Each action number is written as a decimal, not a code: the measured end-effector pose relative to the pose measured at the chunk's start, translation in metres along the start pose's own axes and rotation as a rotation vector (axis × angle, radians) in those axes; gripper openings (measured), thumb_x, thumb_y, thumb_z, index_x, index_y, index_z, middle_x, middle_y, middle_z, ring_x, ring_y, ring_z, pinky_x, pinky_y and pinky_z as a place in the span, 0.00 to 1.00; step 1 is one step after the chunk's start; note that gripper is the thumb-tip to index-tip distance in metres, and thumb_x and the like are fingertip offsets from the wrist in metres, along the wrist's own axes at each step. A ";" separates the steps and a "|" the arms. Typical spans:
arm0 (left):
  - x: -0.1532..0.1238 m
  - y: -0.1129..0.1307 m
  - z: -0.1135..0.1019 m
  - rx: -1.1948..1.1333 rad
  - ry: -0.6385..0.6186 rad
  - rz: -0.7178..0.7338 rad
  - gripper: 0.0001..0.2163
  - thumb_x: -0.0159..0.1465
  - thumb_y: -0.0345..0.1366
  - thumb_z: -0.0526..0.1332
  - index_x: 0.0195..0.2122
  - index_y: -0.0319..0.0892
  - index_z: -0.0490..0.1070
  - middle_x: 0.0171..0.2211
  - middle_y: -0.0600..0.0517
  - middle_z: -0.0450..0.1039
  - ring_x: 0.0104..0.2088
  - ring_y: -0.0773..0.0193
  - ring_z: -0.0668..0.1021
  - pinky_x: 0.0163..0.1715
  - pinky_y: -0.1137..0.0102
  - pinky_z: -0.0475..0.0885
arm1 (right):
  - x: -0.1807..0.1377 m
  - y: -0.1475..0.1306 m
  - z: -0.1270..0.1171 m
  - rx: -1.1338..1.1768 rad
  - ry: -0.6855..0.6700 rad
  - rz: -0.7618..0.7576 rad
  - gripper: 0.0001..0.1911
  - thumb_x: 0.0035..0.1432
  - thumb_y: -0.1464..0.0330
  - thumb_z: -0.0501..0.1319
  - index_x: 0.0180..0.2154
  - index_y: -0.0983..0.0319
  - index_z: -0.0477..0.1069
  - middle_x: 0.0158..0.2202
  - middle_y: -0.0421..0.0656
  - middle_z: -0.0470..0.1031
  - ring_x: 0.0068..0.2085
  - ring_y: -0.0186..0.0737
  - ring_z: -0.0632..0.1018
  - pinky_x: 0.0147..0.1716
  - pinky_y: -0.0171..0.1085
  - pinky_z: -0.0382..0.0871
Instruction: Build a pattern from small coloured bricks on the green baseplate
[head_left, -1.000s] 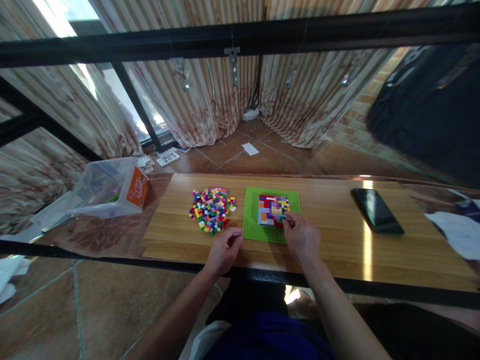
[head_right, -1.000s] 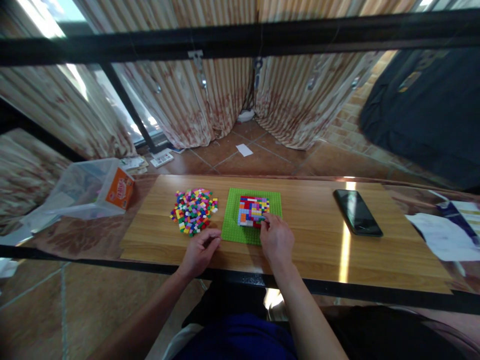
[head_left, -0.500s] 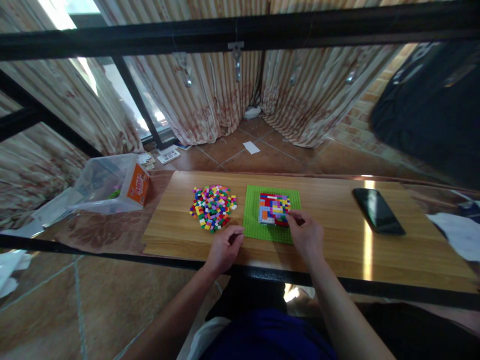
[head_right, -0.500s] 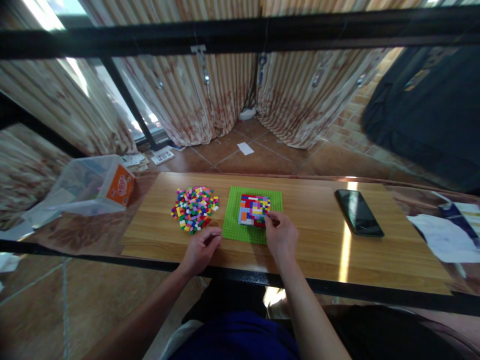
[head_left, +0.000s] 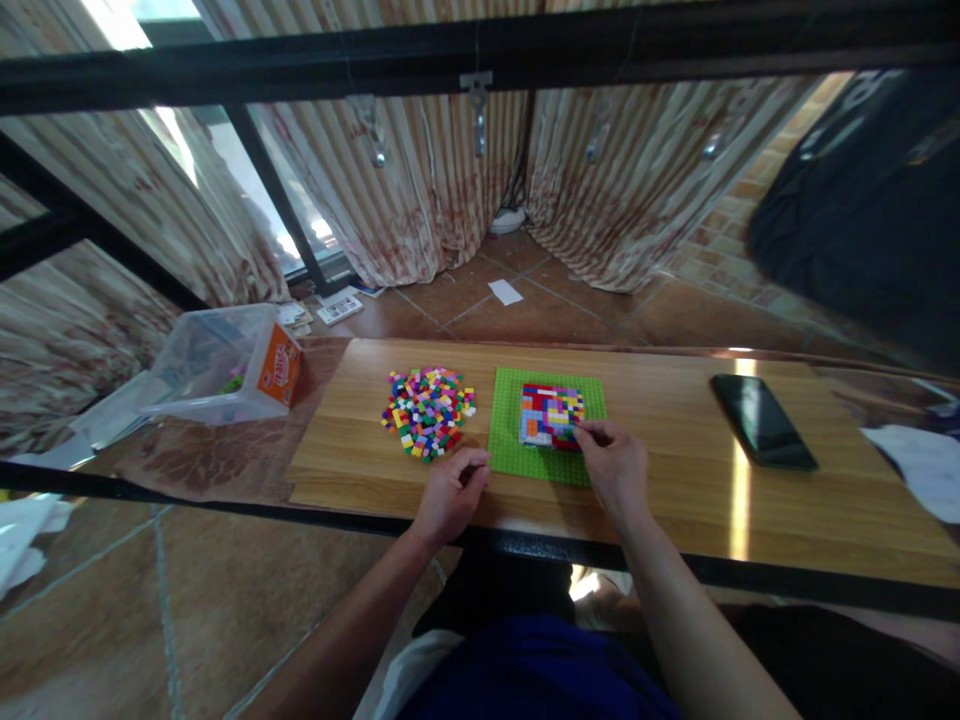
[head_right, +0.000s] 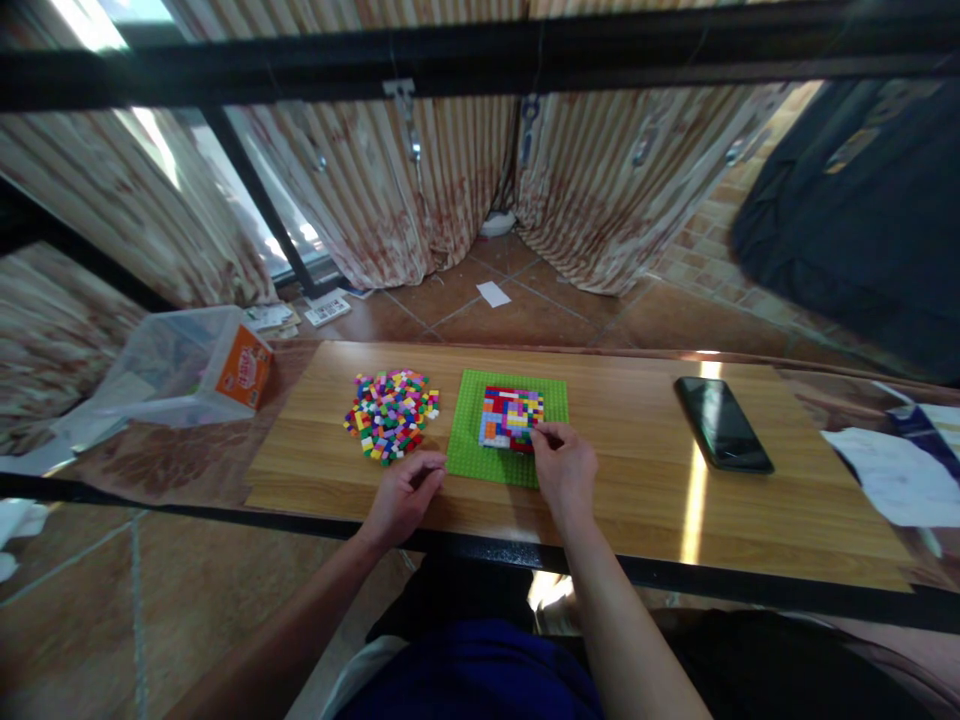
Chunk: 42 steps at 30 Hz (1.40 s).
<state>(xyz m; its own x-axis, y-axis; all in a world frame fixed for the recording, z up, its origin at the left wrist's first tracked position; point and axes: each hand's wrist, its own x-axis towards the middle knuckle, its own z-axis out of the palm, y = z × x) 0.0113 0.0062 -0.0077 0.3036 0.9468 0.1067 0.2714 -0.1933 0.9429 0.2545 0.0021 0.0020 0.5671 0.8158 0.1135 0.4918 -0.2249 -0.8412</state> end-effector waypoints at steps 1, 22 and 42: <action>0.000 0.000 0.000 0.003 0.002 0.002 0.08 0.66 0.37 0.59 0.40 0.41 0.75 0.33 0.51 0.75 0.30 0.67 0.76 0.32 0.72 0.73 | 0.000 -0.001 0.000 -0.003 -0.001 0.005 0.17 0.52 0.56 0.62 0.32 0.62 0.79 0.33 0.50 0.83 0.35 0.47 0.81 0.40 0.45 0.72; -0.004 0.008 0.001 -0.043 0.032 0.050 0.08 0.64 0.32 0.55 0.31 0.41 0.72 0.26 0.53 0.70 0.29 0.67 0.72 0.33 0.72 0.68 | -0.027 -0.077 0.060 -0.125 -0.330 -0.502 0.13 0.62 0.69 0.54 0.40 0.61 0.77 0.38 0.47 0.78 0.39 0.42 0.77 0.42 0.39 0.70; -0.003 0.006 0.004 -0.071 0.033 0.012 0.06 0.62 0.32 0.57 0.30 0.40 0.72 0.25 0.53 0.70 0.27 0.67 0.70 0.29 0.73 0.65 | 0.005 -0.098 0.120 -0.422 -0.618 -0.685 0.09 0.62 0.69 0.60 0.39 0.59 0.80 0.40 0.46 0.76 0.45 0.42 0.75 0.49 0.38 0.67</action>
<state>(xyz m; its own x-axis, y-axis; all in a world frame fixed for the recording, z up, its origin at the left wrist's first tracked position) 0.0154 0.0008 -0.0037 0.2756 0.9528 0.1270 0.2020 -0.1865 0.9615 0.1301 0.0923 0.0221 -0.3069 0.9457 0.1076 0.8439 0.3226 -0.4286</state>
